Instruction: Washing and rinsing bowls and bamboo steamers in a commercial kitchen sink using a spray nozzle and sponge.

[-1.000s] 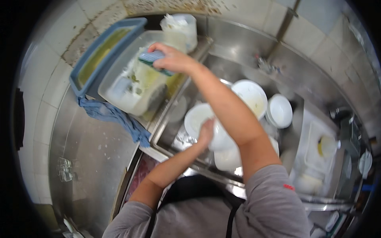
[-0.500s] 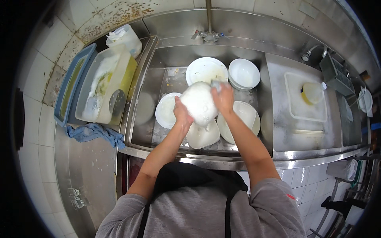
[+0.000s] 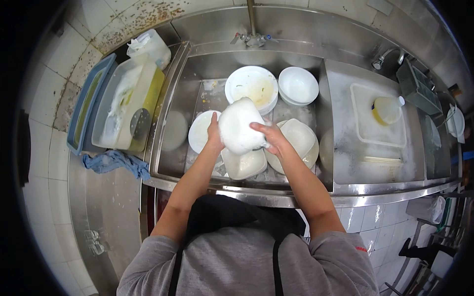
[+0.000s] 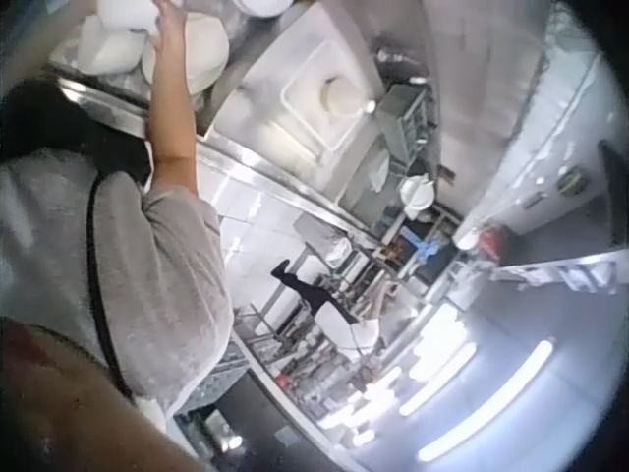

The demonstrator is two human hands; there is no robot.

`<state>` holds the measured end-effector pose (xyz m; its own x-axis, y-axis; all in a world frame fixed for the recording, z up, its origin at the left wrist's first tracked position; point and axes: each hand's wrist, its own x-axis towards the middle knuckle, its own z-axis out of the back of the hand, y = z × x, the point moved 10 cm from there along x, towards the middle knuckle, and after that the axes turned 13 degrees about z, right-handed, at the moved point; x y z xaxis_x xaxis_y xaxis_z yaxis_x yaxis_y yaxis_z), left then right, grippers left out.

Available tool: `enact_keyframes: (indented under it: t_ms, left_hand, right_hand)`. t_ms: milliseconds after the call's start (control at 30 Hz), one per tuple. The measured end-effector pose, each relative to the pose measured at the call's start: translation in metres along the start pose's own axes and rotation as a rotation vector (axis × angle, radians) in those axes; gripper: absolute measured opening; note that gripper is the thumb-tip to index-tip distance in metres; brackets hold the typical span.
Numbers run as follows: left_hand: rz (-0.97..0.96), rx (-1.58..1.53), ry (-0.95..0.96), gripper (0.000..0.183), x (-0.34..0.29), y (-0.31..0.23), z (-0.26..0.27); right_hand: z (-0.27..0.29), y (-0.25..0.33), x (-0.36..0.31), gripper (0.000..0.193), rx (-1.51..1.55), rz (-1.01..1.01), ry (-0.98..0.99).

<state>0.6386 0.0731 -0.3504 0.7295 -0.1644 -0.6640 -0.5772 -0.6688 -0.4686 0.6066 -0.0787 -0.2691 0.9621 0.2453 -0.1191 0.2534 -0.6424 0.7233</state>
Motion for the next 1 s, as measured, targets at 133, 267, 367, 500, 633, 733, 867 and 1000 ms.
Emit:
enact_keyframes:
  t_ms: [133,267,367,500,633,733,867,1000]
  left_hand:
    - [-0.101,0.243,0.107,0.055,-0.008,0.018,-0.056]
    - [-0.048,0.046,-0.203,0.057,-0.024,0.030,-0.045]
    - [0.005,0.002,-0.090,0.052,-0.011,0.017,-0.001]
    - [0.089,0.049,-0.068,0.047,-0.003,0.048,-0.009]
    - [-0.025,-0.095,0.082,0.047,0.005,0.029,-0.010]
    - [0.095,-0.004,0.107,0.044,-0.022,0.029,-0.026]
    - [0.021,0.075,0.036,0.049,-0.014,0.039,-0.052]
    - [0.272,-0.004,0.125,0.047,-0.015,0.024,-0.070]
  right_hand:
    - [-0.016,0.017,0.011,0.058,-0.593,0.134,0.123]
    - [-0.034,-0.007,0.010,0.048,-1.576,0.290,0.428]
    - [-0.054,-0.017,-0.012,0.050,-1.492,0.425,0.759]
    - [-0.009,-0.006,0.009,0.052,-2.073,0.501,0.617]
    - [-0.034,-0.023,0.019,0.054,-1.788,0.548,0.350]
    - [-0.009,-0.028,-0.010,0.058,-1.867,0.261,0.913]
    - [-0.019,-0.001,0.017,0.062,-1.849,0.354,0.369]
    - [-0.049,0.009,-0.025,0.055,-1.609,0.521,0.652]
